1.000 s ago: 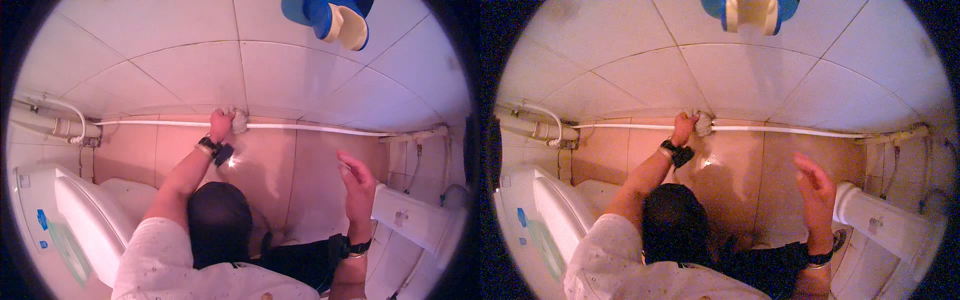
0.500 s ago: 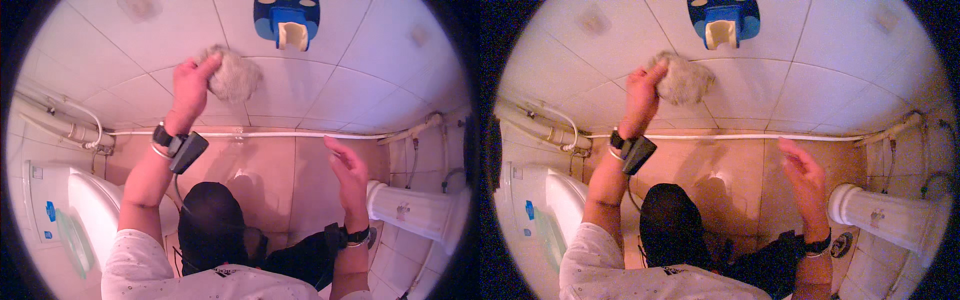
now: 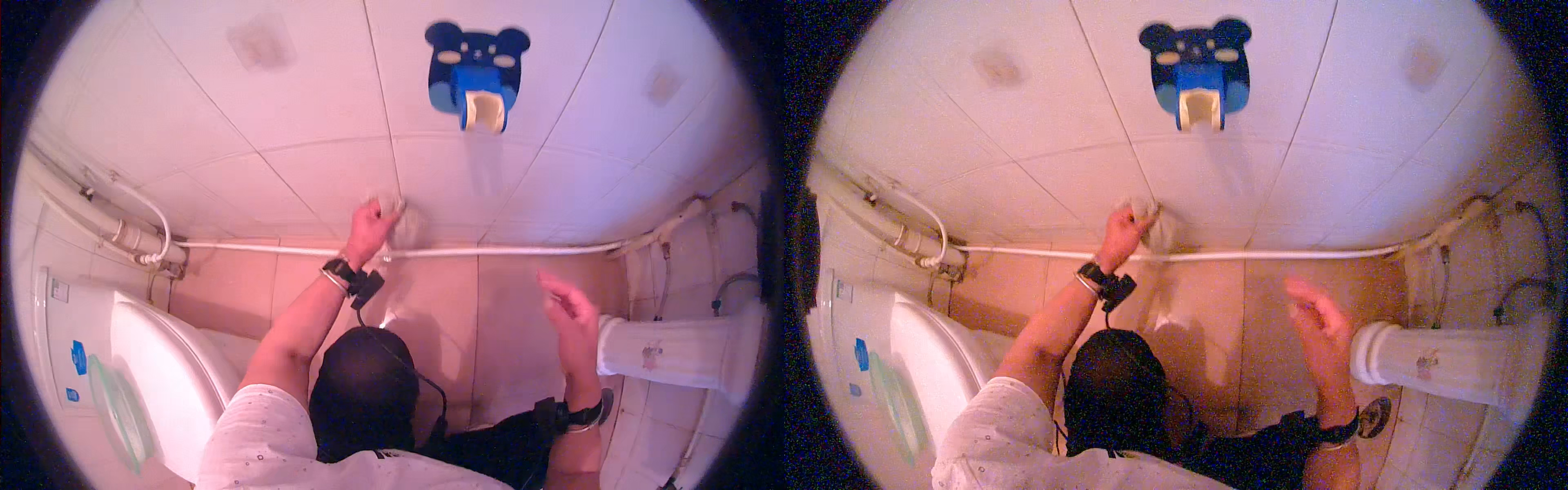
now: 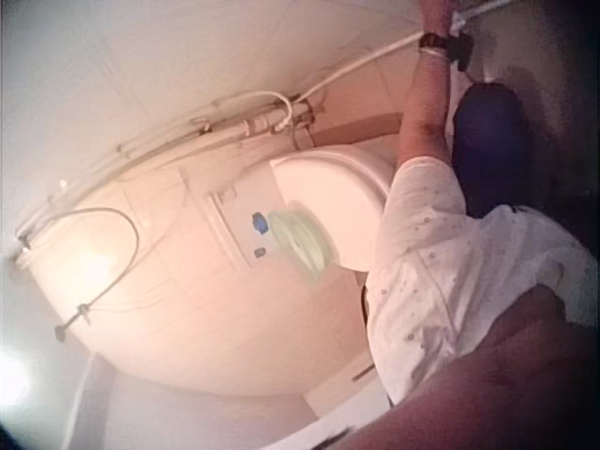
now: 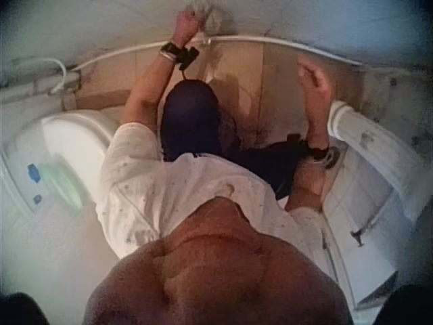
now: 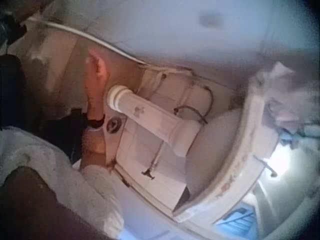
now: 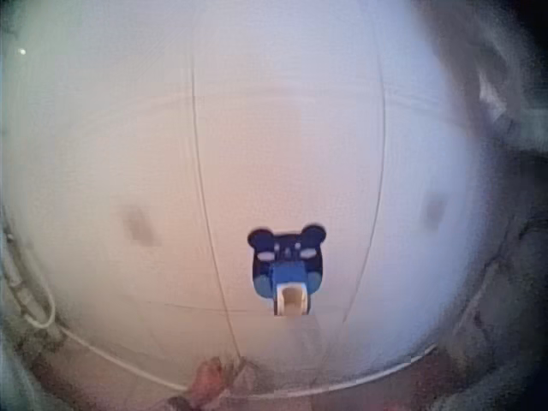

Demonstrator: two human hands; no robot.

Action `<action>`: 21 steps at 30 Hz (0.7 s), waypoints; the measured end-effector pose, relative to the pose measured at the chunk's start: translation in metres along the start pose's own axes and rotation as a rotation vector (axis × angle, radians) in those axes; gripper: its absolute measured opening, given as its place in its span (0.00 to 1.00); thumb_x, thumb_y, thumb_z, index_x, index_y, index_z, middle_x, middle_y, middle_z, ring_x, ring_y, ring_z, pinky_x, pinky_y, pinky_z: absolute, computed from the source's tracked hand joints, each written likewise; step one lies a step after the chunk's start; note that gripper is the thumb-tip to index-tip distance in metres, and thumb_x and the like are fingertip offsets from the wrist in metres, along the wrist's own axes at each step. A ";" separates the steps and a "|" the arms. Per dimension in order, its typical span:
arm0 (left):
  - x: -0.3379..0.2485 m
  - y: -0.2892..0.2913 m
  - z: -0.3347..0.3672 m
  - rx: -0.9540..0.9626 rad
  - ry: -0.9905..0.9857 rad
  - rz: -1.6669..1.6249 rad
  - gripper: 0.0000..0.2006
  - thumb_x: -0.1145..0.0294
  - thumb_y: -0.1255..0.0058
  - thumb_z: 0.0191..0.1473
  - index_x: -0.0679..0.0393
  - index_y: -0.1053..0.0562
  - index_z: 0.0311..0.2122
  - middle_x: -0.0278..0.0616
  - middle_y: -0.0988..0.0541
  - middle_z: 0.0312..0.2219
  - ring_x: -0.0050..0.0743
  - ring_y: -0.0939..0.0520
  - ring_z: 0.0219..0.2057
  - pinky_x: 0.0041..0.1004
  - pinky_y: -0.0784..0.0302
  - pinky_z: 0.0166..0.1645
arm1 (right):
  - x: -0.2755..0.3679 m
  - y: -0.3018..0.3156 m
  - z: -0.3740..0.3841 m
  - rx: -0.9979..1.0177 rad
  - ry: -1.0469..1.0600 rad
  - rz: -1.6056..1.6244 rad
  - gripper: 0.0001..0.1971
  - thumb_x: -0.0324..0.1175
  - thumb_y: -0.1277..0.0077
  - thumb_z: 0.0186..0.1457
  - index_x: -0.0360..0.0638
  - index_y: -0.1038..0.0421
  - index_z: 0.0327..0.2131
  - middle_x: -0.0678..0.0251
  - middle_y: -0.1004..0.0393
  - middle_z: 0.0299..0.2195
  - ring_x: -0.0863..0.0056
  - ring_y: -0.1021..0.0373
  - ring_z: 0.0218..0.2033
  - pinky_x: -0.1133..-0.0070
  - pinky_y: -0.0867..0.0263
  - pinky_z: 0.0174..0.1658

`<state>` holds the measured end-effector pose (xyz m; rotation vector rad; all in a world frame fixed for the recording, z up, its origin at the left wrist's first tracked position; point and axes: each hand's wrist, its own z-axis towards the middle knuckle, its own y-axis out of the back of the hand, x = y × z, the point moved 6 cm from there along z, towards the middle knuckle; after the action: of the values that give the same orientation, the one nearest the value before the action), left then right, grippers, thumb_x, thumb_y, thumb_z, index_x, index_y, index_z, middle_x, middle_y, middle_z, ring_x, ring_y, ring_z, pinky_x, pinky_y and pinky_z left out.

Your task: Cleaning the bathroom wall and pipes with a damp cloth.

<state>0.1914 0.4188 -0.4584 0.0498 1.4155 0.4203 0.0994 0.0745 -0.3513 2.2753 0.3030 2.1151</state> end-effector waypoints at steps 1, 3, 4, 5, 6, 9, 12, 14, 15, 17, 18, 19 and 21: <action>0.017 0.001 -0.003 0.015 0.058 0.014 0.07 0.72 0.51 0.49 0.63 0.26 0.32 0.32 0.24 0.25 0.17 0.27 0.25 0.21 0.30 0.29 | 0.006 -0.005 0.000 -0.006 0.033 0.003 0.13 0.24 0.55 0.49 0.37 0.31 0.40 0.61 0.32 0.45 0.76 0.37 0.47 0.80 0.43 0.50; 0.001 0.005 0.004 0.029 0.097 0.030 0.07 0.71 0.50 0.49 0.63 0.26 0.31 0.31 0.25 0.24 0.16 0.27 0.25 0.21 0.30 0.28 | 0.014 -0.016 -0.007 0.030 0.032 0.074 0.12 0.24 0.55 0.49 0.36 0.31 0.40 0.60 0.33 0.45 0.75 0.37 0.47 0.80 0.44 0.51; -0.010 0.010 0.009 0.005 0.083 0.007 0.07 0.70 0.50 0.49 0.63 0.26 0.30 0.31 0.25 0.23 0.16 0.27 0.24 0.21 0.31 0.28 | 0.016 -0.017 -0.007 0.030 0.055 0.082 0.12 0.24 0.55 0.49 0.36 0.31 0.40 0.60 0.33 0.45 0.75 0.37 0.47 0.80 0.44 0.51; -0.034 0.010 0.011 -0.013 0.074 -0.025 0.08 0.69 0.50 0.49 0.64 0.26 0.29 0.31 0.25 0.22 0.16 0.28 0.24 0.21 0.31 0.28 | 0.020 -0.013 -0.008 0.032 0.099 0.070 0.12 0.24 0.55 0.49 0.37 0.31 0.40 0.60 0.33 0.45 0.75 0.37 0.47 0.79 0.44 0.51; -0.067 0.017 0.013 -0.049 0.047 0.025 0.11 0.67 0.49 0.48 0.66 0.26 0.29 0.33 0.24 0.22 0.13 0.28 0.24 0.21 0.31 0.28 | 0.023 -0.012 -0.008 0.039 0.139 0.063 0.12 0.25 0.55 0.49 0.37 0.31 0.39 0.61 0.33 0.45 0.75 0.38 0.48 0.79 0.44 0.51; -0.168 0.054 0.030 -0.157 -0.191 -0.092 0.11 0.67 0.49 0.48 0.67 0.26 0.29 0.33 0.24 0.22 0.13 0.28 0.24 0.20 0.31 0.28 | 0.019 -0.019 0.002 0.061 0.134 0.099 0.13 0.24 0.56 0.49 0.38 0.31 0.40 0.62 0.33 0.46 0.74 0.38 0.48 0.77 0.44 0.52; -0.266 0.091 0.044 -0.342 -0.329 0.119 0.12 0.64 0.48 0.48 0.64 0.26 0.28 0.30 0.25 0.22 0.13 0.29 0.23 0.19 0.34 0.28 | 0.024 -0.036 0.016 0.118 0.165 0.053 0.13 0.24 0.56 0.49 0.38 0.31 0.40 0.61 0.33 0.46 0.73 0.38 0.48 0.77 0.44 0.52; -0.304 0.081 0.053 -0.230 -0.501 -0.100 0.11 0.66 0.48 0.47 0.66 0.26 0.29 0.32 0.25 0.21 0.13 0.29 0.23 0.19 0.33 0.28 | 0.018 -0.036 0.017 0.122 0.154 0.090 0.12 0.24 0.55 0.49 0.38 0.31 0.40 0.62 0.32 0.45 0.74 0.38 0.48 0.78 0.44 0.52; -0.307 0.080 0.056 -0.226 -0.534 -0.156 0.11 0.67 0.48 0.46 0.67 0.26 0.29 0.33 0.24 0.20 0.13 0.28 0.23 0.20 0.31 0.28 | 0.013 -0.039 0.020 0.129 0.128 0.118 0.12 0.24 0.55 0.49 0.39 0.30 0.39 0.63 0.32 0.45 0.75 0.38 0.48 0.79 0.45 0.52; -0.278 0.076 0.050 -0.303 -0.486 -0.066 0.11 0.68 0.49 0.47 0.66 0.26 0.29 0.33 0.24 0.21 0.14 0.27 0.25 0.20 0.31 0.30 | 0.014 -0.041 0.022 0.127 0.140 0.095 0.12 0.23 0.55 0.49 0.39 0.30 0.39 0.63 0.32 0.44 0.75 0.38 0.48 0.79 0.45 0.52; -0.255 0.076 0.043 -0.378 -0.444 0.019 0.10 0.68 0.49 0.47 0.66 0.26 0.30 0.34 0.23 0.23 0.15 0.26 0.26 0.21 0.30 0.31 | 0.016 -0.041 0.022 0.119 0.158 0.069 0.12 0.23 0.55 0.49 0.39 0.30 0.39 0.63 0.31 0.44 0.75 0.37 0.47 0.79 0.44 0.51; -0.217 0.069 0.041 -0.307 -0.429 -0.032 0.10 0.68 0.49 0.47 0.65 0.27 0.32 0.35 0.22 0.26 0.16 0.25 0.29 0.23 0.29 0.34 | 0.016 -0.040 0.022 0.118 0.159 0.065 0.12 0.23 0.55 0.49 0.39 0.30 0.39 0.63 0.31 0.44 0.75 0.37 0.47 0.79 0.44 0.51; -0.119 0.057 0.029 -0.168 -0.146 0.154 0.10 0.68 0.48 0.48 0.63 0.27 0.33 0.36 0.22 0.27 0.17 0.26 0.29 0.24 0.29 0.34 | 0.016 -0.035 0.018 0.102 0.161 0.071 0.12 0.23 0.55 0.48 0.39 0.30 0.39 0.62 0.31 0.44 0.75 0.37 0.47 0.79 0.43 0.51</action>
<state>0.1935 0.4410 -0.3249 0.0523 1.2325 0.6486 0.1134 0.1135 -0.3420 2.2034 0.3467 2.3771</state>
